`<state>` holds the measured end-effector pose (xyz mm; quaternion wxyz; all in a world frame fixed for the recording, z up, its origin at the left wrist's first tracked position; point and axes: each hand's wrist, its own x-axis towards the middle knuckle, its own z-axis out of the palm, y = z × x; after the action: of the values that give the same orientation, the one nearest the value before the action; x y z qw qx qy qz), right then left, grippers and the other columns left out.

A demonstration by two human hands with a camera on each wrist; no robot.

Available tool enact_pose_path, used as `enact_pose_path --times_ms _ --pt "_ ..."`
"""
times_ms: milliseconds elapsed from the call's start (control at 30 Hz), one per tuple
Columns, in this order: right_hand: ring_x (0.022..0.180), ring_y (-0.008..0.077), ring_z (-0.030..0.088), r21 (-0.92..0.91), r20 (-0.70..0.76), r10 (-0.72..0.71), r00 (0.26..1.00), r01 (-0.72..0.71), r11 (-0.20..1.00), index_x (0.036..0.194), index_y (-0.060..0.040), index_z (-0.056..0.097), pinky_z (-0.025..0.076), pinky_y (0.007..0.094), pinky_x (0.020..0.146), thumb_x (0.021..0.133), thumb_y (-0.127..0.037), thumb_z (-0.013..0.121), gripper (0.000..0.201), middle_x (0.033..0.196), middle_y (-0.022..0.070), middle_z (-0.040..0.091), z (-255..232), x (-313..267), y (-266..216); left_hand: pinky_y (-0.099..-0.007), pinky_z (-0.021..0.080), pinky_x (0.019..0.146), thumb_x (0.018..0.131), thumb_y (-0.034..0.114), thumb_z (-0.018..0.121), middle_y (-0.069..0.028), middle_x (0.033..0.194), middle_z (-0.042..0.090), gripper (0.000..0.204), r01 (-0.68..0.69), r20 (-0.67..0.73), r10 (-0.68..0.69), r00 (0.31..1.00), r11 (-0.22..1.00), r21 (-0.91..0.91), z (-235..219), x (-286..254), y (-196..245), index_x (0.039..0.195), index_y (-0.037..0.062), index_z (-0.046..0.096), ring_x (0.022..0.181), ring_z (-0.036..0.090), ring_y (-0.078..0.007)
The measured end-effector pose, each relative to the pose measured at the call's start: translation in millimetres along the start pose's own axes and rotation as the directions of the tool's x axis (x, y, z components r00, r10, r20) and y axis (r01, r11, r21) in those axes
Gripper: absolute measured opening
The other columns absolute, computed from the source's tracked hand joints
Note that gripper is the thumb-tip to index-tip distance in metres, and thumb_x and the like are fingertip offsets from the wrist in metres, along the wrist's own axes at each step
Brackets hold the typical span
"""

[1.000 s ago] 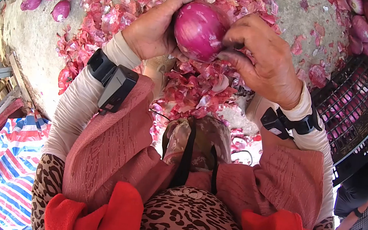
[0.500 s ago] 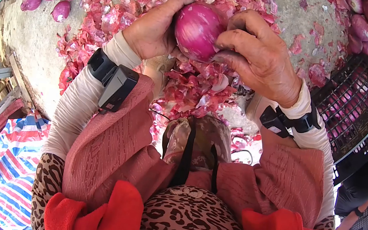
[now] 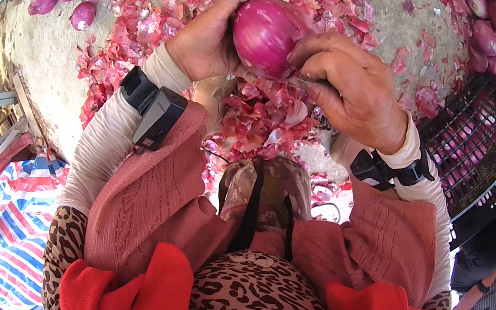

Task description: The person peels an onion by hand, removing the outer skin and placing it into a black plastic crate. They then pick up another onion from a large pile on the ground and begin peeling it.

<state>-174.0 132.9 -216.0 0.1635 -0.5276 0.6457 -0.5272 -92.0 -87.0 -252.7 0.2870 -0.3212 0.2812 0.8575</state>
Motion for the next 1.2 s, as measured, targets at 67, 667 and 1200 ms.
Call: enact_pose_path --times_ms 67,667,1200 --pt "0.082 0.0275 0.064 0.029 0.025 0.062 0.998 -0.062 0.998 0.087 -0.0014 0.056 0.051 0.0324 0.07 0.071 0.008 0.068 0.023 0.089 0.0125 0.062 2 -4 1 -0.0525 0.054 0.081 0.096 0.048 0.043 -0.0069 0.122 0.058 0.045 -0.017 0.001 0.017 1.0 1.0 -0.007 0 0 0 0.127 0.0161 0.05 0.108 0.061 -0.0243" --pt "0.083 0.0341 0.059 -0.079 -0.045 0.191 0.981 -0.194 0.978 0.096 -0.0032 0.056 0.048 0.0388 0.069 0.072 0.004 0.066 0.027 0.088 0.0135 0.056 -12 -1 1 -0.0476 0.049 0.094 0.097 0.041 0.048 -0.004 0.121 0.061 0.036 -0.057 -0.008 0.057 0.998 0.978 -0.202 0 -1 1 0.122 0.0161 0.055 0.11 0.06 -0.0222" --pt "0.085 0.0329 0.061 -0.178 -0.068 0.327 0.942 -0.334 0.926 0.095 -0.0019 0.059 0.049 0.0386 0.075 0.076 -0.001 0.064 0.02 0.09 0.0132 0.059 -11 -12 21 -0.0475 0.045 0.101 0.093 0.056 0.045 -0.0117 0.134 0.052 0.064 -0.213 0.158 0.216 0.964 0.976 -0.033 -12 -12 3 0.136 0.0101 0.044 0.123 0.052 -0.0266"
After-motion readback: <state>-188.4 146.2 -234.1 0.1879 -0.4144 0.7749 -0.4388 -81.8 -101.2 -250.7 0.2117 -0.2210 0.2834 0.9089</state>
